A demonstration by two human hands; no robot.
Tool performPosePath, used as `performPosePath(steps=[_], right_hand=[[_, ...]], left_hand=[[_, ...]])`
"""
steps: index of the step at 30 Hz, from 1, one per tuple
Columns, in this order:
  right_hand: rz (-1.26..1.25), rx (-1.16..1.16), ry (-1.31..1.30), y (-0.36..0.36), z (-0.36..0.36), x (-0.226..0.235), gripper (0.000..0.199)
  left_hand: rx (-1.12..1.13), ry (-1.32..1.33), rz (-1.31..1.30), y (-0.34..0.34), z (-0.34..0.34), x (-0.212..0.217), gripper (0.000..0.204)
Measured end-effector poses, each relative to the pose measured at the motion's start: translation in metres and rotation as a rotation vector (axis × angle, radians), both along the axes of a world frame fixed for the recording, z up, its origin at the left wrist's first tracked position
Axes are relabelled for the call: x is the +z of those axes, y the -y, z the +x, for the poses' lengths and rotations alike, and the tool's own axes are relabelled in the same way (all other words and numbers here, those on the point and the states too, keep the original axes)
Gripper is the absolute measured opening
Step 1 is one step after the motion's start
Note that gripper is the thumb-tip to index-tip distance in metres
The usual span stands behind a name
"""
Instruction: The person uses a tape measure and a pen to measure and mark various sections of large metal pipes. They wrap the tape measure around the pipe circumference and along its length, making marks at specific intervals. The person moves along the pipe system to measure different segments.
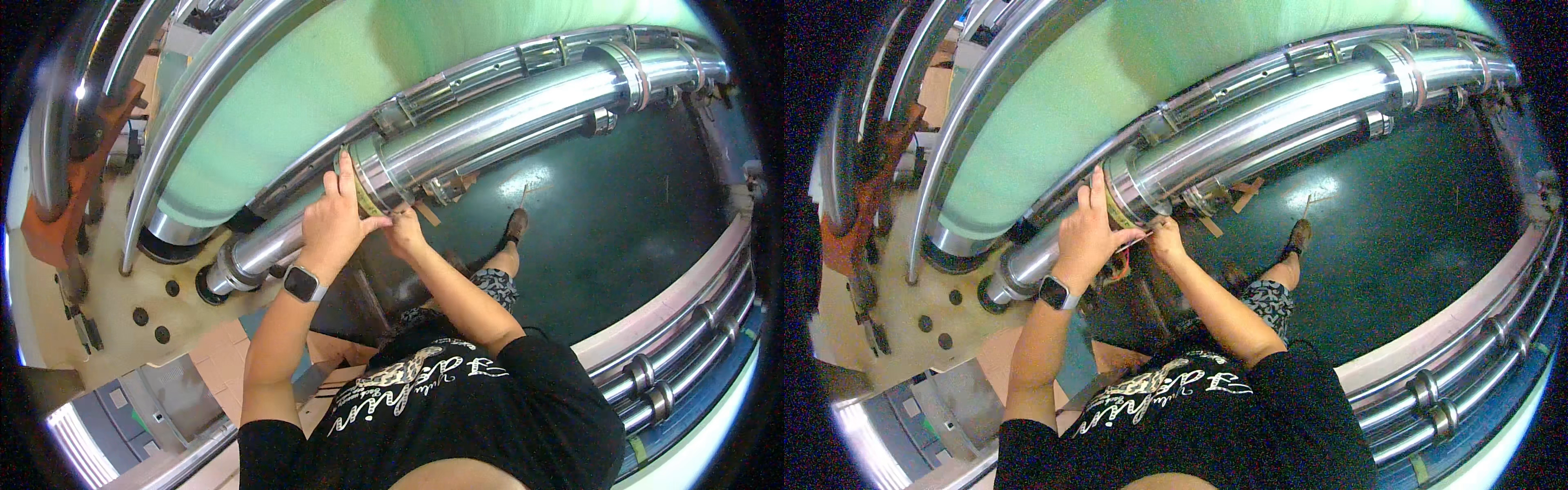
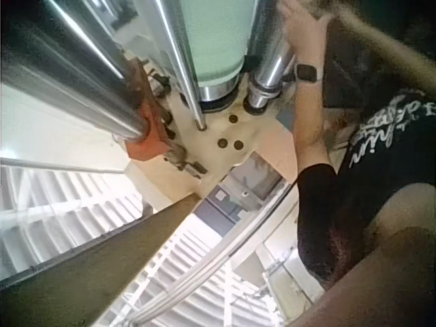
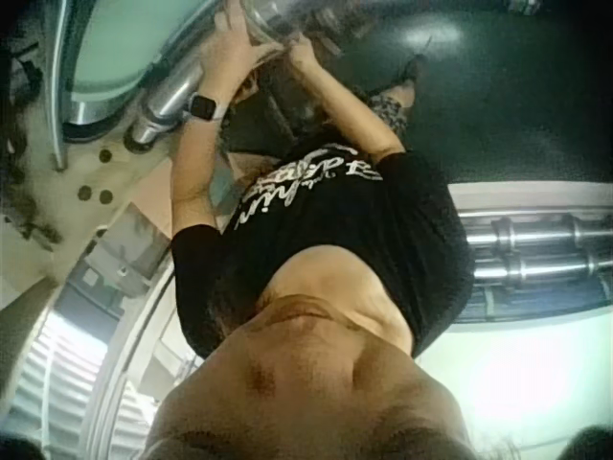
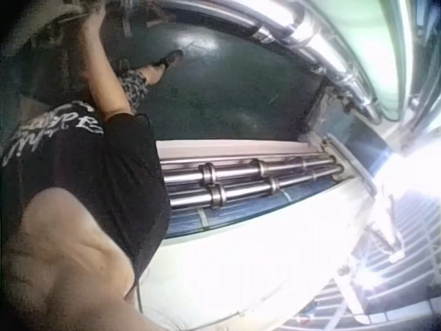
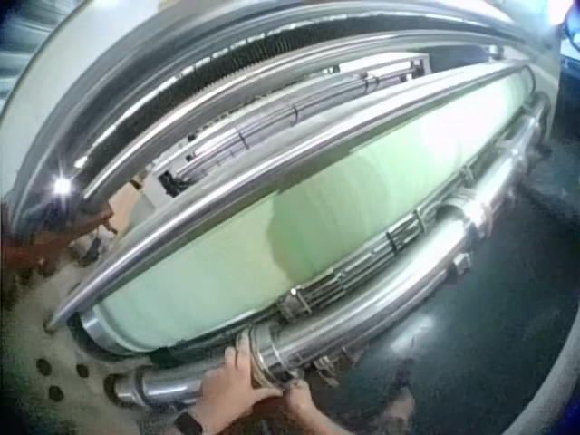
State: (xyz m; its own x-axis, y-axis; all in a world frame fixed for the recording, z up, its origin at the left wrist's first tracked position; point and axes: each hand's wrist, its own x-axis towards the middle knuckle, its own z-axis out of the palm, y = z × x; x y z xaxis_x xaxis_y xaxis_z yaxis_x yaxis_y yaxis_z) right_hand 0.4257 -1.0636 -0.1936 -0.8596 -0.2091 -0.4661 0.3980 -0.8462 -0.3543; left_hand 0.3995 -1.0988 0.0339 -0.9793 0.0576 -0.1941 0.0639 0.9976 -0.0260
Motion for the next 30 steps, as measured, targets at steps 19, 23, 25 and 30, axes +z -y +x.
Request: performPosePath(steps=[19, 23, 25, 30], right_hand=[[0.537, 0.286, -0.612, -0.089, 0.009, 0.128, 0.008], [0.798, 0.226, -0.757, -0.121, -0.005, 0.126, 0.008], [0.763, 0.237, -0.645, -0.138, 0.003, 0.131, 0.010], [0.796, 0.187, -0.533, -0.154, 0.016, 0.123, 0.013]], left_hand=[[-0.258, -0.033, 0.288, 0.036, -0.031, -0.006, 0.096], [-0.123, 0.044, 0.192, 0.014, -0.027, 0.007, 0.103], [-0.120, 0.065, 0.205, 0.015, -0.029, 0.008, 0.104], [-0.174, -0.007, 0.281, 0.027, -0.032, -0.009, 0.105]])
